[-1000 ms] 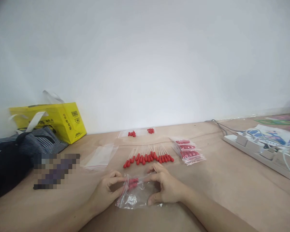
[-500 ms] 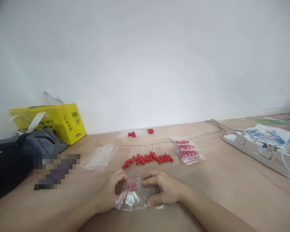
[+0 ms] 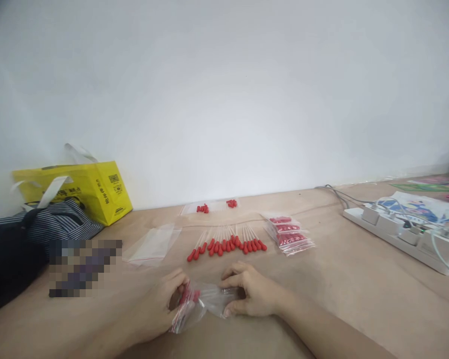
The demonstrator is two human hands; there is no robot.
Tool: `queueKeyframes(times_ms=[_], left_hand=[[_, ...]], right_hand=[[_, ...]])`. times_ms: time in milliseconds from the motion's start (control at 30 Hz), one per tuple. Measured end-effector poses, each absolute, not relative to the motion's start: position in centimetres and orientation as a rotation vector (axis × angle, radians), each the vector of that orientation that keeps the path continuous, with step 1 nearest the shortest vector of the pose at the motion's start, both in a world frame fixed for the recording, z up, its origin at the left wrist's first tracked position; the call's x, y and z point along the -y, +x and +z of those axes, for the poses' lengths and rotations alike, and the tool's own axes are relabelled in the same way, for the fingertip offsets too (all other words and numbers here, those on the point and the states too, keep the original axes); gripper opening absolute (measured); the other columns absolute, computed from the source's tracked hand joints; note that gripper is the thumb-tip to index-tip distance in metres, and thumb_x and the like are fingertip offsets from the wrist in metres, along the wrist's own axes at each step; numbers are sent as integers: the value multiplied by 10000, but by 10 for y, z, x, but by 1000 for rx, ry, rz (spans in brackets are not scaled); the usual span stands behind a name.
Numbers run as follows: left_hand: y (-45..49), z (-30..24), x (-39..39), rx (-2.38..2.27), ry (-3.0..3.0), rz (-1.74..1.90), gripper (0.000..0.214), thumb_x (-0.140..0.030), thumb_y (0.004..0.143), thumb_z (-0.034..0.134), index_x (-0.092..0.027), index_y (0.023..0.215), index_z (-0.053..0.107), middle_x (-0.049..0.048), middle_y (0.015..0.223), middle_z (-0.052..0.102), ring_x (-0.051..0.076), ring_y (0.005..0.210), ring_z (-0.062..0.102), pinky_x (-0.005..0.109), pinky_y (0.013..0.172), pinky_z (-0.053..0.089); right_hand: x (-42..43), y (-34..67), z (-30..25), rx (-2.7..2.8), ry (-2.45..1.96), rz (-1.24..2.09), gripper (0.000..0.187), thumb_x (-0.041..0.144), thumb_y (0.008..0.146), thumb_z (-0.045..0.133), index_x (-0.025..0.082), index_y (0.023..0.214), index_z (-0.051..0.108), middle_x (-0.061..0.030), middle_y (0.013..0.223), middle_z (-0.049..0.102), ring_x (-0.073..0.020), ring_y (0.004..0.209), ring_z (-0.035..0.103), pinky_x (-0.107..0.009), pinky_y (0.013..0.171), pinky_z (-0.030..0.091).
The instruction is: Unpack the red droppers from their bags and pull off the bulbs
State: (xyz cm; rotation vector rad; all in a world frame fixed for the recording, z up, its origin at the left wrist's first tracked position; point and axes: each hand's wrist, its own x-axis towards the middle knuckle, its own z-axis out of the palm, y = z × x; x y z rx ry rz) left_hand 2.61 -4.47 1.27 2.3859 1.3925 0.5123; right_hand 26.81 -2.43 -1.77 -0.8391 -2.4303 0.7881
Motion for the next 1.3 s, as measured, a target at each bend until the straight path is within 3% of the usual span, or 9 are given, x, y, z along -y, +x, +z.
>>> queueKeyframes(times_ms=[400,667,800,900,967,1133,1300], left_hand=[[25,20,50,-1298,2208,434,39,-166,720,437,-197,741,445,-27,714,493,119,644,437,229,589,346],[-38,55,24,-1204,1816,465,152,-277,664,606,-189,722,496,-36,674,560,114,646,511,207,583,380],[-72,67,7,-1354,1637,792,264,-364,607,672,-186,722,514,-20,676,602,111,614,546,216,588,425],[-67,53,-6,-1553,1456,1217,381,-424,505,702,-175,706,495,-14,684,604,113,578,574,236,589,458],[-50,36,-12,-1681,1457,1377,385,-455,506,664,-177,692,473,-19,649,583,127,539,586,253,557,468],[-4,2,-18,-1791,1672,1289,215,-380,626,567,-193,689,483,-12,635,595,150,523,590,271,537,443],[12,-5,-24,-1796,1756,1200,229,-371,602,613,-200,720,516,-25,568,606,176,586,597,283,595,430]], right_hand=[[24,270,-15,2439,-879,759,491,484,655,648,224,1070,612,-80,1096,540,-222,1016,495,-349,897,370],[24,274,-7,2404,-923,825,542,446,626,686,214,1106,588,-80,1087,556,-228,1003,513,-344,881,394],[23,274,-8,2405,-943,821,517,436,625,689,212,1083,603,-82,1102,551,-230,1000,513,-358,896,384],[23,274,-10,2396,-940,820,501,437,619,693,214,1061,615,-77,1093,556,-221,990,515,-347,887,393],[23,274,-11,2386,-935,824,498,442,617,692,219,1057,617,-72,1084,561,-215,985,517,-341,879,399],[23,274,-11,2387,-931,806,501,449,616,689,211,1051,619,-77,1076,561,-215,989,517,-347,890,391],[22,274,-13,2387,-914,805,506,447,615,689,215,1058,616,-78,1077,554,-217,990,514,-343,877,399]])
